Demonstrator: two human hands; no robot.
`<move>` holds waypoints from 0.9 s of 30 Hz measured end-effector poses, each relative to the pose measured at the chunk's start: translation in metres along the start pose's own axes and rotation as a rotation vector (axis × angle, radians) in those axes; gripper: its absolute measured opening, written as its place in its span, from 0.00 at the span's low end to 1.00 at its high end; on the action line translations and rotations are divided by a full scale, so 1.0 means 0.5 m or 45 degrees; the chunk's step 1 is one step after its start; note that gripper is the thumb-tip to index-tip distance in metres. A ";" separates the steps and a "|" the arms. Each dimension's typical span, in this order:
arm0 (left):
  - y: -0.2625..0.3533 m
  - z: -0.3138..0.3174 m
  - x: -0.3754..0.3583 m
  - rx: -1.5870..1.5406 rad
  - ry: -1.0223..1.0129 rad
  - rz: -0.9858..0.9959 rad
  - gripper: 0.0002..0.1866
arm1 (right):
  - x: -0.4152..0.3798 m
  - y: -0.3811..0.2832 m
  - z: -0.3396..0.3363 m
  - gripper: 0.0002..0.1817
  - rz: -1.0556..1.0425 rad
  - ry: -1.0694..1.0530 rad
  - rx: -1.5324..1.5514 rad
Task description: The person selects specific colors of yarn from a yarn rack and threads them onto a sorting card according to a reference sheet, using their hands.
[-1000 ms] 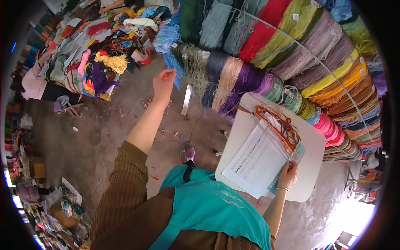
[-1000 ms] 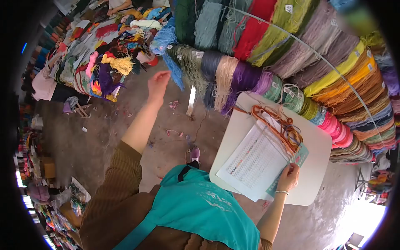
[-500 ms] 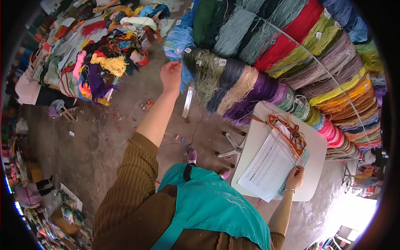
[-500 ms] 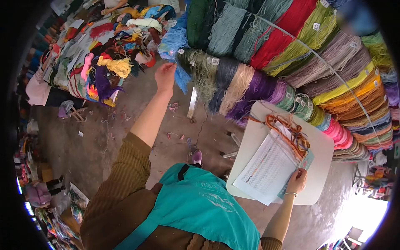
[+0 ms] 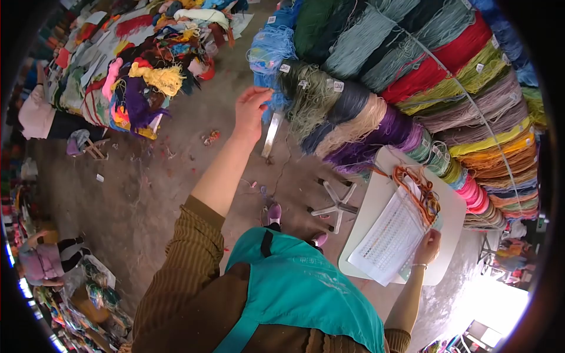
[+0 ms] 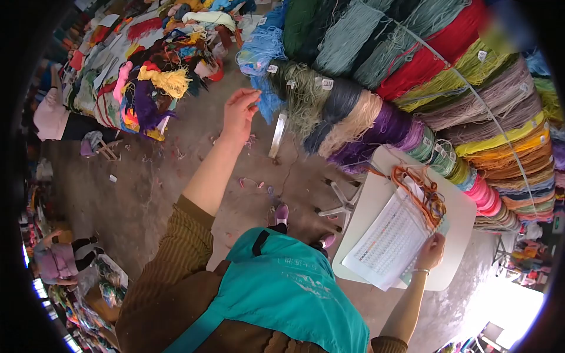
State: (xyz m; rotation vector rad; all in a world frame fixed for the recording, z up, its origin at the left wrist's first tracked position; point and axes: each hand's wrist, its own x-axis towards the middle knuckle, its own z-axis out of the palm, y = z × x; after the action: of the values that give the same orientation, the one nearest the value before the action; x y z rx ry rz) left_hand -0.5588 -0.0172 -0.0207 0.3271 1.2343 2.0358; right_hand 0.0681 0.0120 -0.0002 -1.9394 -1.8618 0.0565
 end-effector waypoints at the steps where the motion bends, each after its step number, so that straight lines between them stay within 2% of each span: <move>1: -0.001 0.000 0.001 -0.014 -0.027 0.015 0.06 | 0.016 -0.078 0.001 0.07 -0.035 0.029 0.066; 3: 0.005 0.007 -0.006 -0.064 -0.093 0.008 0.05 | 0.061 -0.176 0.055 0.09 -0.323 0.063 0.373; 4: 0.006 0.008 -0.009 -0.114 -0.159 0.008 0.05 | 0.071 -0.282 0.054 0.11 -0.479 -0.006 0.293; 5: 0.005 0.007 -0.010 -0.115 -0.159 0.004 0.05 | 0.086 -0.387 0.052 0.13 -0.816 -0.049 0.285; 6: 0.004 0.004 -0.010 -0.126 -0.205 -0.024 0.05 | 0.087 -0.484 0.062 0.18 -0.835 -0.150 0.303; 7: 0.003 0.001 -0.009 -0.137 -0.251 -0.051 0.05 | 0.099 -0.575 0.071 0.21 -1.105 -0.215 0.364; 8: 0.003 0.001 -0.010 -0.137 -0.249 -0.051 0.05 | 0.102 -0.649 0.098 0.24 -1.244 -0.171 0.279; 11: 0.000 0.006 -0.013 -0.122 -0.233 -0.060 0.05 | 0.113 -0.858 0.156 0.32 -1.522 -0.275 0.203; 13: -0.003 0.009 -0.010 -0.148 -0.243 -0.034 0.05 | 0.121 -0.949 0.203 0.36 -1.686 -0.195 0.204; 16: -0.002 0.003 -0.010 -0.101 -0.262 -0.055 0.04 | 0.122 -1.009 0.264 0.40 -1.646 -0.283 -0.055; 23: 0.017 -0.020 -0.015 0.161 -0.284 -0.057 0.03 | 0.129 -0.994 0.295 0.44 -1.634 -0.306 -0.091; 25: -0.015 -0.095 -0.026 0.630 -0.208 0.158 0.04 | 0.128 -0.995 0.289 0.44 -1.638 -0.310 -0.091; 27: -0.060 -0.228 -0.060 0.977 -0.083 0.240 0.06 | 0.127 -0.996 0.289 0.44 -1.636 -0.309 -0.082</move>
State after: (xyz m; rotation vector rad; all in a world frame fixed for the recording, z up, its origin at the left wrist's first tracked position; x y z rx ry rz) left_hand -0.5865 -0.1057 -0.0998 0.8837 1.9668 1.5938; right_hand -0.4420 0.1089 0.0584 -0.4717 -2.9124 -0.1738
